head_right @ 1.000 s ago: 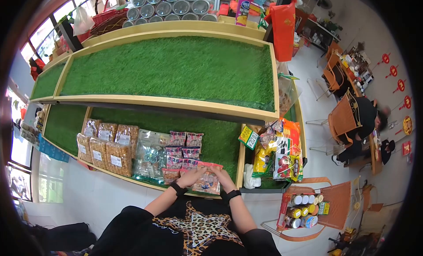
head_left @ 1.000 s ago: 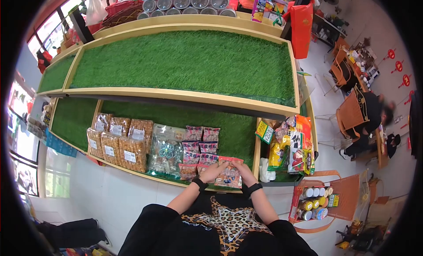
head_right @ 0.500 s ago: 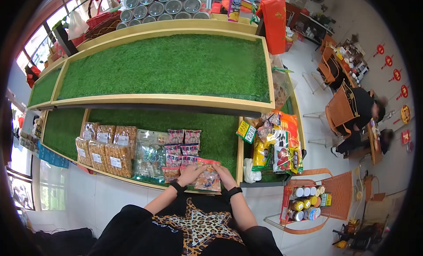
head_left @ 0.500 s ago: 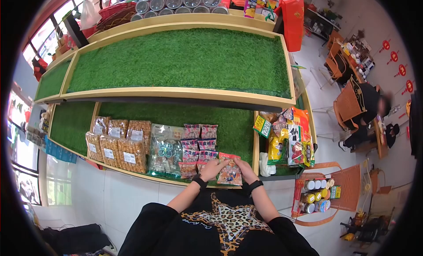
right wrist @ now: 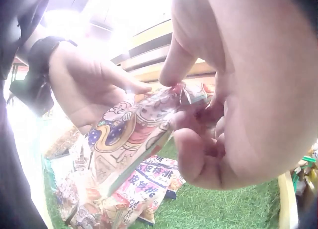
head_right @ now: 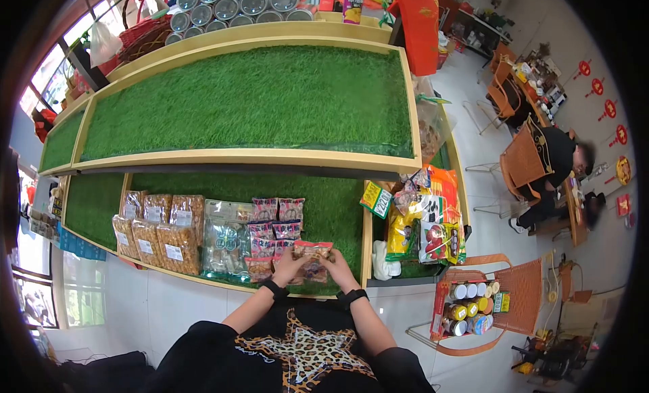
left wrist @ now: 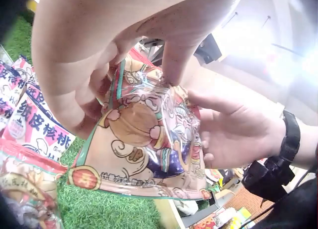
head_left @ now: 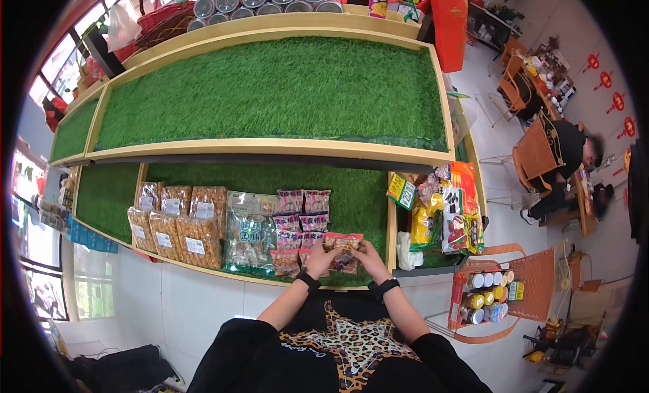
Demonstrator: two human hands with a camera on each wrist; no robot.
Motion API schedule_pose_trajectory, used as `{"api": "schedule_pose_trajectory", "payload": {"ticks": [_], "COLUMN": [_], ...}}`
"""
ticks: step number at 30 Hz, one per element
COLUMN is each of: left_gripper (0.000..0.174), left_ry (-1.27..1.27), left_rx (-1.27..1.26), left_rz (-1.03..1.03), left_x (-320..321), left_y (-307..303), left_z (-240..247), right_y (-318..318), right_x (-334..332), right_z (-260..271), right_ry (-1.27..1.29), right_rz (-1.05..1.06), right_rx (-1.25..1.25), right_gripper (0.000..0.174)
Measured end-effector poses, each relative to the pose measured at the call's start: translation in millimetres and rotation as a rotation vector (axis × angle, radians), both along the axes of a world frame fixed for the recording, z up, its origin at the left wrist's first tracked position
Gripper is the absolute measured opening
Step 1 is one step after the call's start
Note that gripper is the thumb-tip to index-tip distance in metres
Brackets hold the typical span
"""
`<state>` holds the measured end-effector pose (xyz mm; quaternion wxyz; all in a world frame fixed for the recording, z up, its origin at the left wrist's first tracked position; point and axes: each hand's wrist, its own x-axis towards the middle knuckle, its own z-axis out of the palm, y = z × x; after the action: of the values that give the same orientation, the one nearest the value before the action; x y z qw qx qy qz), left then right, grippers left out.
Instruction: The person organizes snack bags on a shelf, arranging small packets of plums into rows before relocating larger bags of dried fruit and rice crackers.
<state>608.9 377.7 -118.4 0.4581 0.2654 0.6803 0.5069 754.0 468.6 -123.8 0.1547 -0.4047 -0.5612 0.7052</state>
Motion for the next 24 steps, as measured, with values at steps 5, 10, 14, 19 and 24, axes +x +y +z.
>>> {"api": "schedule_pose_trajectory", "payload": {"ticks": [5,10,14,19,24], "left_gripper": [0.05,0.053,0.062,0.067,0.055], "left_ry": [0.128,0.112,-0.034,-0.148,-0.038], "left_rx": [0.062,0.081,0.114,-0.074,0.114], "left_rz": [0.245,0.22,0.221,0.088,0.015], "left_x": [9,-2,-22,-22,-6], "left_y": [23,73,104,93,73], "left_z": [-62,-94,-47,-54,-75], "right_y": [8,55,87,92,70], "right_x": [-6,-24,-54,-49,-50], "right_z": [-13,-44,-46,-109,-95], "right_ry": [-0.102,-0.003,-0.037,-0.316,-0.542], "right_rz": [-0.051,0.006,-0.15,0.101,0.087], "right_rx": [0.06,0.09,-0.02,0.343,0.481], "right_gripper": [0.055,0.058,0.06,0.069,0.076]}}
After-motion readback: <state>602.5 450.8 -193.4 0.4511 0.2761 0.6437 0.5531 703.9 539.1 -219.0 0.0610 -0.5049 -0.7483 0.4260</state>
